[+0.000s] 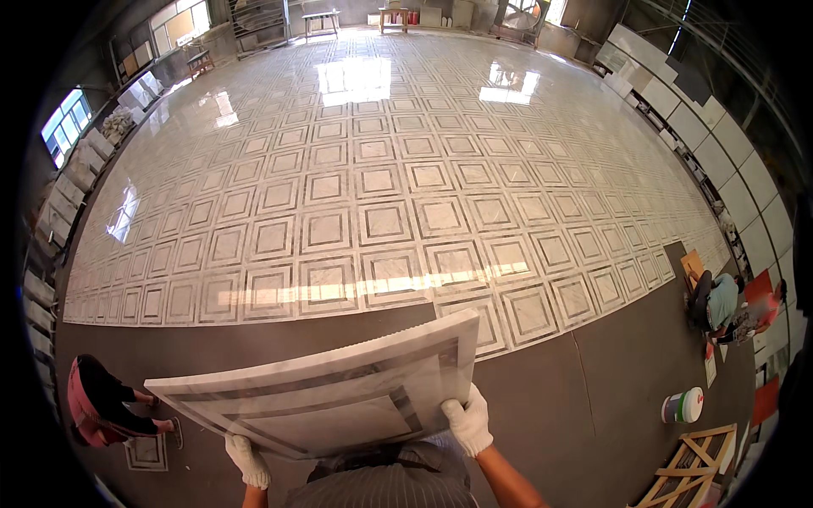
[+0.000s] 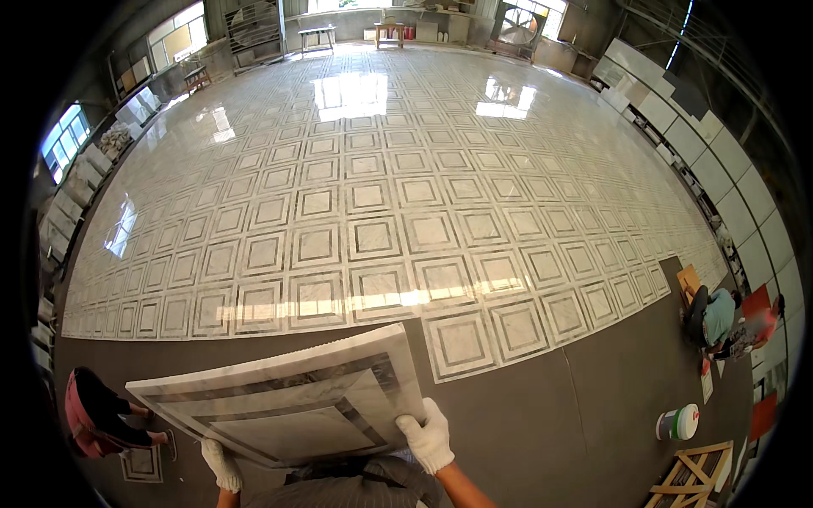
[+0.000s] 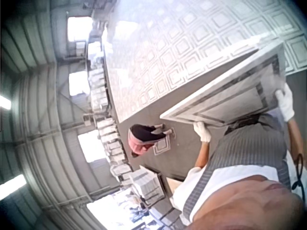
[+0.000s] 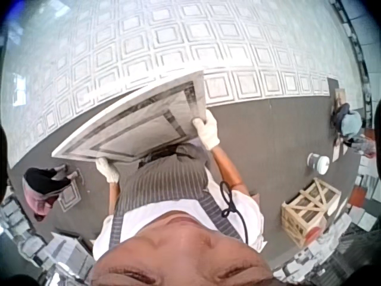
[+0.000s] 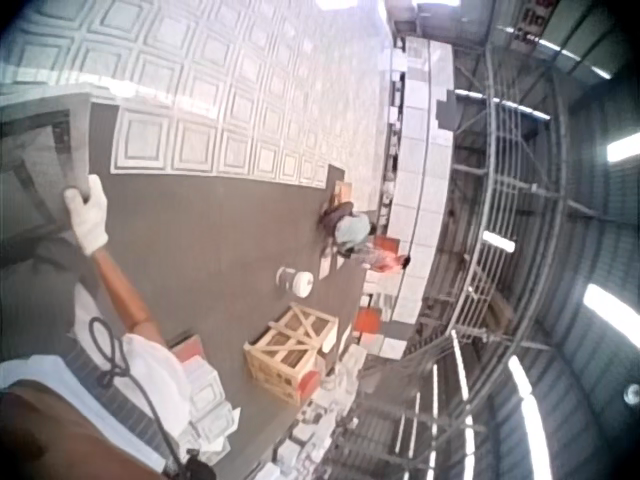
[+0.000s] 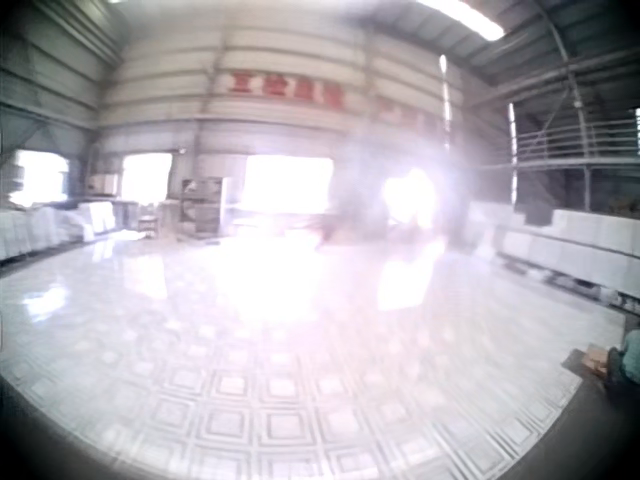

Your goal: The person picks up square tiles from a stack, carries them to the floor, and places them into a geometric pattern. They use a small tool to scrape or clean the edges of the tiles before placement. The person repeats this process, moving between the stack and the floor to continue the tiling layout.

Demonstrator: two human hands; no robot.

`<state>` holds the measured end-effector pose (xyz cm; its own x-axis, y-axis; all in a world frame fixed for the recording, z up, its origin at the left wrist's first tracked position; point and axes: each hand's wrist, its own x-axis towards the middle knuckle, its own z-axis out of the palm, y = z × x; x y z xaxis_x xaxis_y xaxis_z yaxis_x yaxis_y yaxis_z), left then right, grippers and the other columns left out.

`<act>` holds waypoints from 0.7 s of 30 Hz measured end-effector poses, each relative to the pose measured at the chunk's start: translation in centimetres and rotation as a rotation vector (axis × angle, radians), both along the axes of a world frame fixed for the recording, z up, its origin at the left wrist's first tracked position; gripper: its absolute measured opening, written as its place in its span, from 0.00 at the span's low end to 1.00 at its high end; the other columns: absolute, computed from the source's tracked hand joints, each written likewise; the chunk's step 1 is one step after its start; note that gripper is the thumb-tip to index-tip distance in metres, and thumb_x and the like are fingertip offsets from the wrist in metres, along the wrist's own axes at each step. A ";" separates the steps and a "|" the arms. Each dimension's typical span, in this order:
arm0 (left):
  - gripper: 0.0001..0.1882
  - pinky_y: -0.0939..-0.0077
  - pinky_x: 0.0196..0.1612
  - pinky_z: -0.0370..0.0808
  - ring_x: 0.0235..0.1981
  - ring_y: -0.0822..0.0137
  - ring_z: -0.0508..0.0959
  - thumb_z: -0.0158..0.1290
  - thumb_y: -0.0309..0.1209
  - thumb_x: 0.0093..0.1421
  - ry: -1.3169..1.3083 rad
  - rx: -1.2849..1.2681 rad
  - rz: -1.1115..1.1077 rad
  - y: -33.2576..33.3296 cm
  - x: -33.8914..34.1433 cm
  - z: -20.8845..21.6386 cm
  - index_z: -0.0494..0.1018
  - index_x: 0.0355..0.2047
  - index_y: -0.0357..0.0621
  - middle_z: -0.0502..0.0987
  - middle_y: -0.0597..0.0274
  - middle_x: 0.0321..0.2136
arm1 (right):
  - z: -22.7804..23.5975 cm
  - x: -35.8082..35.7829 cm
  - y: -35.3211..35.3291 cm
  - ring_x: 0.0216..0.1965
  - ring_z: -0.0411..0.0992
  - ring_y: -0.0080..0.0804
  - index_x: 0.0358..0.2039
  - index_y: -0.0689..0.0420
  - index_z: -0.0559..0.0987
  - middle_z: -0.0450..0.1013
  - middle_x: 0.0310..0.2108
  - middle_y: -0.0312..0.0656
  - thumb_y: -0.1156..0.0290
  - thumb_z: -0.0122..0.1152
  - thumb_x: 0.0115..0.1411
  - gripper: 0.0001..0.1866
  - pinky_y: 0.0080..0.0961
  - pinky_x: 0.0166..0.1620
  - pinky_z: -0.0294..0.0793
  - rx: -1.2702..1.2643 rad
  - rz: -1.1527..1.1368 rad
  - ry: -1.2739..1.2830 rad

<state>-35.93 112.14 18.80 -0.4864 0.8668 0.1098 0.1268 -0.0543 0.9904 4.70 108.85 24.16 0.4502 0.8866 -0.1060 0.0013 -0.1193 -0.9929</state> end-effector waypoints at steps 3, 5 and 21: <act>0.30 0.74 0.42 0.65 0.37 0.73 0.67 0.48 0.56 0.64 -0.027 -0.085 -0.126 -0.5 -2.7 0.1 0.68 0.46 0.36 0.69 0.67 0.37 | 0.8 -1.6 0.8 0.31 0.69 0.22 0.37 0.62 0.77 0.74 0.28 0.37 0.59 0.67 0.56 0.19 0.24 0.37 0.71 0.000 0.001 -0.046; 0.34 0.71 0.47 0.69 0.42 0.70 0.71 0.48 0.58 0.65 -0.003 -0.129 -0.167 -0.8 -4.7 -0.9 0.68 0.48 0.35 0.72 0.64 0.41 | 0.5 -2.5 1.1 0.30 0.69 0.22 0.37 0.62 0.77 0.74 0.27 0.37 0.58 0.67 0.56 0.19 0.25 0.36 0.71 0.003 -0.002 -0.045; 0.33 0.76 0.36 0.64 0.31 0.75 0.63 0.51 0.57 0.61 0.011 -0.147 0.167 -3.5 -4.3 -0.6 0.70 0.44 0.34 0.68 0.73 0.29 | 1.3 -3.9 5.4 0.27 0.68 0.21 0.34 0.61 0.76 0.73 0.25 0.35 0.62 0.66 0.58 0.15 0.24 0.33 0.70 -0.010 0.215 -0.116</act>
